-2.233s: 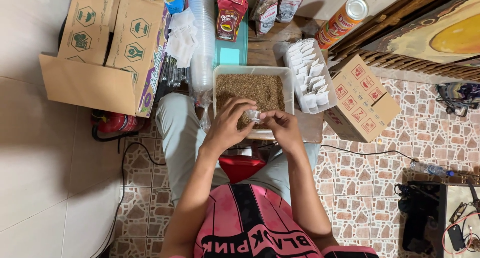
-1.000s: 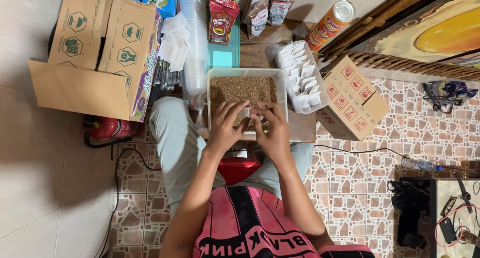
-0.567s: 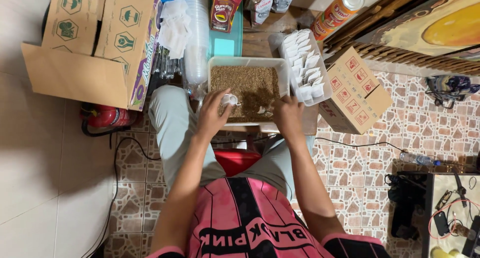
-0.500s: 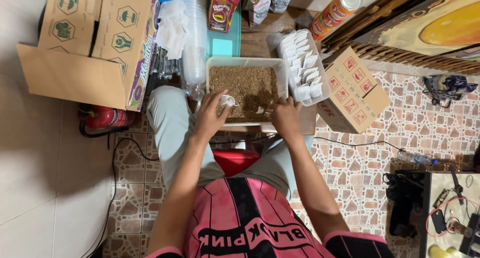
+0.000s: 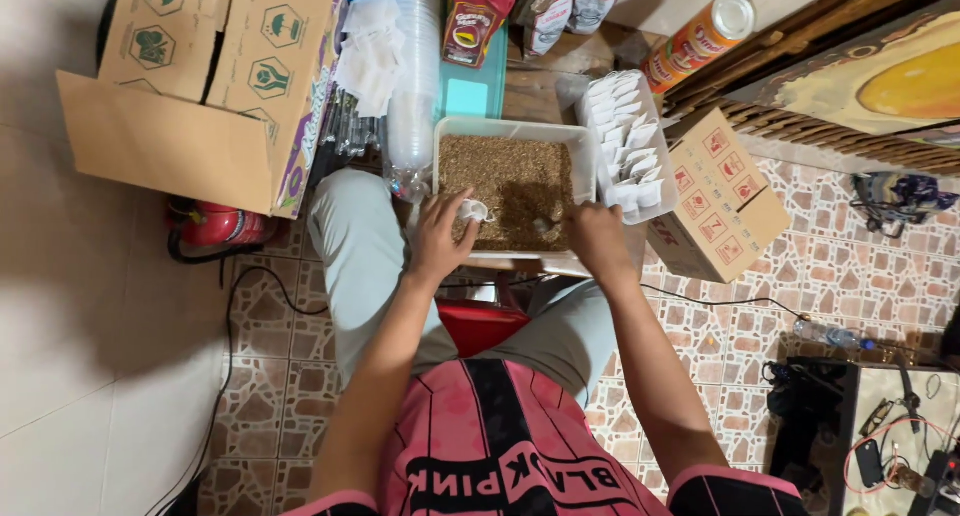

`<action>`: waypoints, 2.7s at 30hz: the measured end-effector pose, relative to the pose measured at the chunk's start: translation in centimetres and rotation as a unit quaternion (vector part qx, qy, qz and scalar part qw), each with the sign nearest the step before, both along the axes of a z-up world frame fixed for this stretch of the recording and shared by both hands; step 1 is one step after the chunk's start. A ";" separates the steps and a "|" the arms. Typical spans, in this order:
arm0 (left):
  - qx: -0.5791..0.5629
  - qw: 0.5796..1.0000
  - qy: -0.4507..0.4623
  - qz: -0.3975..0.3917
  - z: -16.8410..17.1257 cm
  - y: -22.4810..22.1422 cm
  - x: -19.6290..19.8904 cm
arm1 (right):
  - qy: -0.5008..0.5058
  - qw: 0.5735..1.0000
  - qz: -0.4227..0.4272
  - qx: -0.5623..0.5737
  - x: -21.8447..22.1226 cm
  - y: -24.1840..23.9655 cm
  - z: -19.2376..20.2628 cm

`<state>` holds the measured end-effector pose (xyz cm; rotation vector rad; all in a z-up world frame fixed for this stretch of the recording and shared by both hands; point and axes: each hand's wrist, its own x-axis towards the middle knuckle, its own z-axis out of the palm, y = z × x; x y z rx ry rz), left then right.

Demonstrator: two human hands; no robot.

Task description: Filling small paper packets with seeds using a spoon from a larger container.

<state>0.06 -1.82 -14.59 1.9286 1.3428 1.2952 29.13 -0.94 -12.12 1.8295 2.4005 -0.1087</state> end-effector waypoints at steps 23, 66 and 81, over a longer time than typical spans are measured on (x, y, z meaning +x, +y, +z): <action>-0.047 0.999 0.010 -0.023 0.0 1.5 0.9 | 0.516 0.776 -0.361 -0.036 -4.3 1.1 -3.7; -0.152 0.960 0.207 -0.113 5.3 2.4 -0.2 | 0.542 0.799 -0.229 -0.123 -5.0 1.0 3.9; -0.086 0.985 0.126 -0.083 -0.1 2.2 0.7 | 0.419 0.888 -0.173 -0.080 -7.5 0.6 10.9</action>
